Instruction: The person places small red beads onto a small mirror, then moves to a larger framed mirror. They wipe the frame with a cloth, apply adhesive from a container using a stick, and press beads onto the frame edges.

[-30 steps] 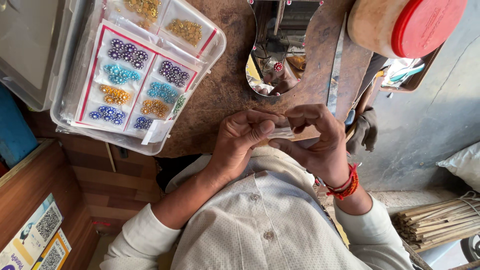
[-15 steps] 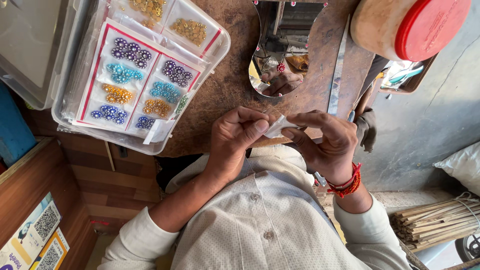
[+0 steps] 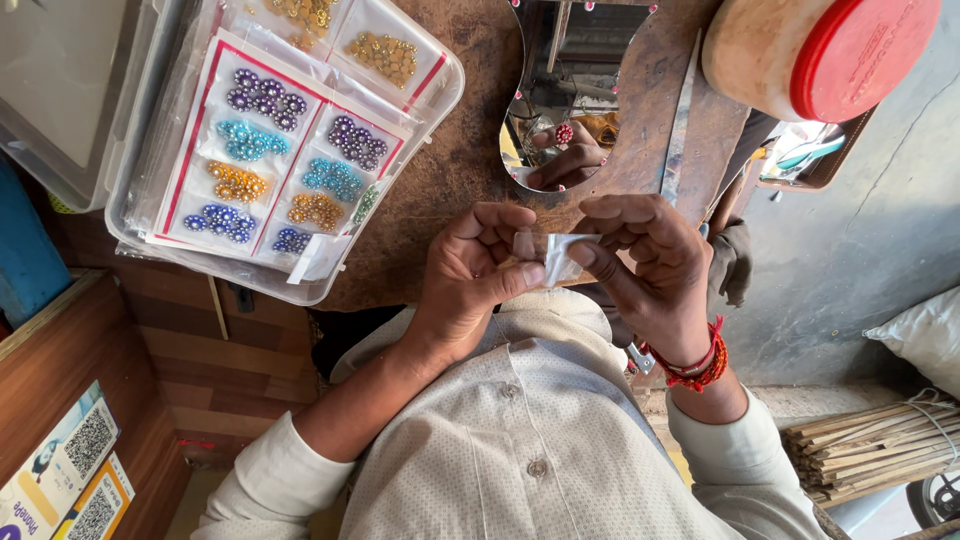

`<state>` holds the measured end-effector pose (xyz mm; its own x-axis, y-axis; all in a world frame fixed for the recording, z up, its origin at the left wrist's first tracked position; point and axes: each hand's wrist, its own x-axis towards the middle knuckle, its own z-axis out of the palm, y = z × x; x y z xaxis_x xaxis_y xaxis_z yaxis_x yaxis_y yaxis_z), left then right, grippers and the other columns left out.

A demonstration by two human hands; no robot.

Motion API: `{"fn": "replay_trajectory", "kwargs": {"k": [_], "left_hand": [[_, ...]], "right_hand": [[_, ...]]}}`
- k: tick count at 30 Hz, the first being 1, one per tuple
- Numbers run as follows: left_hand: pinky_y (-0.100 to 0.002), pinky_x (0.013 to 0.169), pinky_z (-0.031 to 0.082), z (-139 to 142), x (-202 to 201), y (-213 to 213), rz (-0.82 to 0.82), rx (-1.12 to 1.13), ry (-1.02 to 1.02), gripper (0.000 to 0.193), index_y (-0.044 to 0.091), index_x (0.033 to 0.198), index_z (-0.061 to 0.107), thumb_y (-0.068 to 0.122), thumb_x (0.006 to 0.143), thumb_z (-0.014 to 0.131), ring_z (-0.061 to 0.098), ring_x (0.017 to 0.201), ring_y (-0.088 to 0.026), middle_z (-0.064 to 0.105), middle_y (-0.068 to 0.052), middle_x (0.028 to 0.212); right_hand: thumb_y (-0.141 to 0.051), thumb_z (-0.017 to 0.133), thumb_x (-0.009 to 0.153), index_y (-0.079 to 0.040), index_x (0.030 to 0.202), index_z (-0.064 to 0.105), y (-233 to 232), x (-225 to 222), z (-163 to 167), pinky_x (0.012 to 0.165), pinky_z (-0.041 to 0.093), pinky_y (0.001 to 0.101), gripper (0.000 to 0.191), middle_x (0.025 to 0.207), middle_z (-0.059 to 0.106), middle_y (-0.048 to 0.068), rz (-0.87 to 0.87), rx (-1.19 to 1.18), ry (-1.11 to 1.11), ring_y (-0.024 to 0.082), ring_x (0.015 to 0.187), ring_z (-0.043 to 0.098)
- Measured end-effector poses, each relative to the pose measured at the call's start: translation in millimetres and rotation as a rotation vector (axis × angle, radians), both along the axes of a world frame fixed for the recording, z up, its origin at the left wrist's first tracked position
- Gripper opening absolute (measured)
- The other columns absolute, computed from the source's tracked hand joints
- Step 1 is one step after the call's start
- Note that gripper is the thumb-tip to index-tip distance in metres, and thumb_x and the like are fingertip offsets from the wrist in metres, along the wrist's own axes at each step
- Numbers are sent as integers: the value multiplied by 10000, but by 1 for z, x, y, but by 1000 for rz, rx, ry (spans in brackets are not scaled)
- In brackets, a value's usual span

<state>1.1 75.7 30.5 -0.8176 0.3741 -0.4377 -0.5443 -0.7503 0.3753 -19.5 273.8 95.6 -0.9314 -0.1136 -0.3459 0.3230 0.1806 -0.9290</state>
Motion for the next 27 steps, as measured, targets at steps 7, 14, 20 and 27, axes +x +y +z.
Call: {"fn": "replay_trajectory", "kwargs": {"k": [7,14,20,27], "left_hand": [[-259,919,551,-4,4,0,-3,-101,-9,374,0,1243,661,-73,892,769,636,947,-81,698,-32,1050],[-257,940,559,-7,8,-4,42,-43,-40,357,-17,1244,665,-79,907,763,656,965,-89,693,-23,1033],[-248,908,558,-10,10,-4,25,-66,-31,301,-15,1178,703,-103,894,750,644,943,-81,692,-22,1009],[-229,888,558,-3,11,-2,69,-178,10,206,-2,1075,702,-103,899,736,636,944,-75,680,-31,1021]], "right_hand": [[45,750,935,27,1295,619,1,-7,3,893,561,231,383,1149,687,46,109,-94,-54,75,1025,658],[53,776,935,10,1268,662,-6,-8,4,779,475,200,354,998,659,-9,86,8,-54,33,866,574],[64,763,916,-28,1093,726,-8,-12,5,804,538,247,203,1016,735,57,233,216,122,103,912,692],[71,732,933,-33,1074,717,-15,-15,10,849,553,277,175,987,706,63,264,161,213,162,952,705]]}}
